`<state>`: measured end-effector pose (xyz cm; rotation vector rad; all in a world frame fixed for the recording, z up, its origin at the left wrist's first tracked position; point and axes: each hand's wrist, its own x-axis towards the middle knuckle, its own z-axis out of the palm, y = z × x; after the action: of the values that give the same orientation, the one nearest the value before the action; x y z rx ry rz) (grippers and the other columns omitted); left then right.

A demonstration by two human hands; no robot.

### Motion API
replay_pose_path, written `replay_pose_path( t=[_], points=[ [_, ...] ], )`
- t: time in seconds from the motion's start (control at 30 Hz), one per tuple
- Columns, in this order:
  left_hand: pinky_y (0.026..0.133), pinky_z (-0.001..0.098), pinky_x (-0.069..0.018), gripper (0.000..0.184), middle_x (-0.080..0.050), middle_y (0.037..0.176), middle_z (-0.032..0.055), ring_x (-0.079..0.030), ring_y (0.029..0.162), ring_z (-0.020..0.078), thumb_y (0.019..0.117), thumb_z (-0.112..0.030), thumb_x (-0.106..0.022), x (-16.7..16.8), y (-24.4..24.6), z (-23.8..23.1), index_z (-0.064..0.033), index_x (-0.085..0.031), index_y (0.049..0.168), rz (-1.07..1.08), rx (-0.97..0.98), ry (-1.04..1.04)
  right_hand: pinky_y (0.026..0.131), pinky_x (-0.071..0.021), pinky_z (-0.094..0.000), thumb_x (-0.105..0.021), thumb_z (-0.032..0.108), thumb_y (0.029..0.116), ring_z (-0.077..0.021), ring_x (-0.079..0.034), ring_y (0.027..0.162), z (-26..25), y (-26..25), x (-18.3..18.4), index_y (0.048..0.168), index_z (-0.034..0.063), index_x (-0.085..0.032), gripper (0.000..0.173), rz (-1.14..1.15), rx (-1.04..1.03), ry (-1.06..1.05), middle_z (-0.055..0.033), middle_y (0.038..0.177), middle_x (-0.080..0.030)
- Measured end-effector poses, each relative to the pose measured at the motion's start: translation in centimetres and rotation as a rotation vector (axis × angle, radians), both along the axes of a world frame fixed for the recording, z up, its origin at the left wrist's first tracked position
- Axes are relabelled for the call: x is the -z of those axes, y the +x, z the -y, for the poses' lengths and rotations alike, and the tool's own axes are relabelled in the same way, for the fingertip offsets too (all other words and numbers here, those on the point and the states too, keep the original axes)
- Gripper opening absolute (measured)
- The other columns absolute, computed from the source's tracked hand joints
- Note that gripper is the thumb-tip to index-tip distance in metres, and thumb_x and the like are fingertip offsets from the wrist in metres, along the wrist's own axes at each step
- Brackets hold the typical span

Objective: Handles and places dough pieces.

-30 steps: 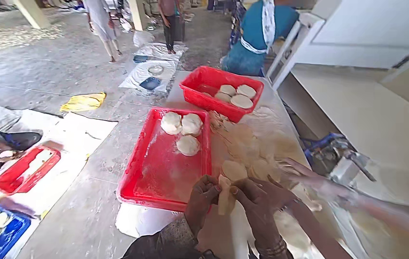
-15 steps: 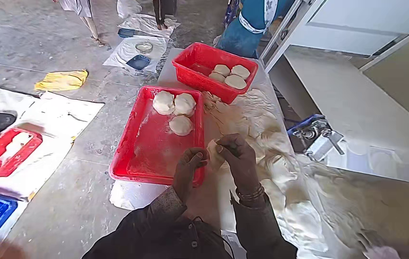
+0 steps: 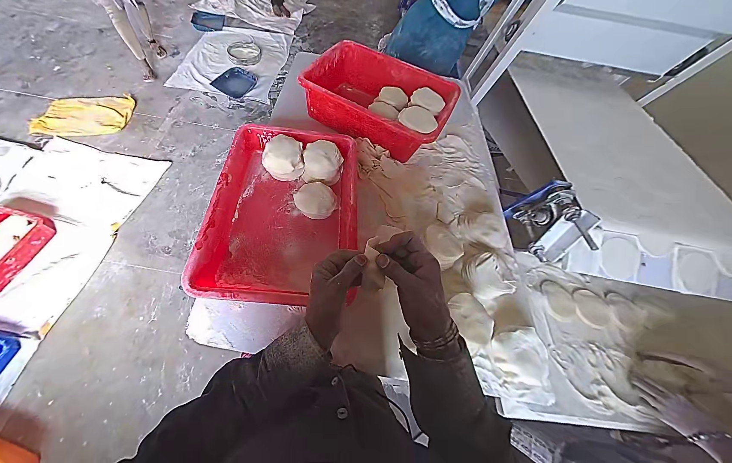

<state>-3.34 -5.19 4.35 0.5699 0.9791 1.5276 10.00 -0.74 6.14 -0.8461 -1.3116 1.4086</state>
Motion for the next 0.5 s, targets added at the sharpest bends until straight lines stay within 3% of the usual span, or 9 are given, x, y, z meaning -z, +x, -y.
replay_pose_path(
  t=[0.13,0.3,0.37,0.4,0.43,0.5],
  points=[
    [0.084,0.0335,-0.0604,0.019,-0.073,0.092,0.0109,-0.072,0.086,0.0171,0.1028,-0.001,-0.050,0.2,0.0,-0.1,0.0057,-0.068,0.101,0.067,-0.031,-0.006,0.078,-0.0586,-0.0256,-0.058,-0.004,0.0926,-0.0090,-0.069,0.085,0.1,1.3,0.4,0.104,0.0033,-0.059,0.013,-0.046,0.016,-0.028,-0.0027,0.094,-0.071],
    [0.080,0.0327,-0.0598,0.022,-0.072,0.089,0.0105,-0.072,0.084,0.0182,0.1083,-0.005,-0.040,-0.1,-0.2,-0.6,0.0006,-0.059,0.100,0.181,-0.078,-0.146,0.074,-0.0578,-0.0227,-0.054,-0.004,0.0946,-0.0069,-0.069,0.082,0.1,2.5,0.8,0.103,0.0054,-0.059,0.014,-0.119,0.071,-0.099,-0.0024,0.093,-0.072],
    [0.081,0.0343,-0.0601,0.018,-0.072,0.098,0.0134,-0.072,0.089,0.0209,0.1083,-0.006,-0.040,0.1,-0.3,-0.7,0.0014,-0.057,0.110,0.176,-0.049,-0.186,0.074,-0.0584,-0.0230,-0.053,-0.004,0.0950,-0.0073,-0.069,0.082,0.1,2.9,1.2,0.105,0.0050,-0.058,0.015,-0.132,0.064,-0.121,-0.0027,0.094,-0.072],
    [0.084,0.0353,-0.0592,0.020,-0.070,0.109,0.0146,-0.071,0.097,0.0216,0.1073,-0.004,-0.042,0.3,-0.5,-0.6,0.0023,-0.054,0.121,0.136,0.011,-0.182,0.075,-0.0582,-0.0233,-0.054,-0.004,0.0949,-0.0077,-0.069,0.083,-0.1,3.2,1.3,0.108,0.0037,-0.058,0.015,-0.101,0.047,-0.134,-0.0032,0.095,-0.072],
    [0.088,0.0355,-0.0578,0.027,-0.066,0.119,0.0144,-0.068,0.104,0.0209,0.1059,-0.003,-0.043,0.6,-0.7,-0.5,0.0029,-0.049,0.131,0.075,0.083,-0.174,0.075,-0.0578,-0.0234,-0.055,-0.003,0.0944,-0.0076,-0.068,0.083,-0.6,3.4,1.2,0.110,0.0023,-0.058,0.016,-0.018,0.022,-0.153,-0.0033,0.095,-0.071],
    [0.092,0.0347,-0.0560,0.030,-0.061,0.127,0.0130,-0.064,0.109,0.0190,0.1047,-0.006,-0.048,1.1,-0.8,-0.4,0.0039,-0.051,0.133,-0.060,0.177,-0.174,0.075,-0.0572,-0.0243,-0.060,0.000,0.0934,-0.0085,-0.068,0.084,-2.8,3.6,0.4,0.114,-0.0015,-0.059,0.021,0.280,-0.046,-0.179,-0.0057,0.096,-0.071]
  ],
)
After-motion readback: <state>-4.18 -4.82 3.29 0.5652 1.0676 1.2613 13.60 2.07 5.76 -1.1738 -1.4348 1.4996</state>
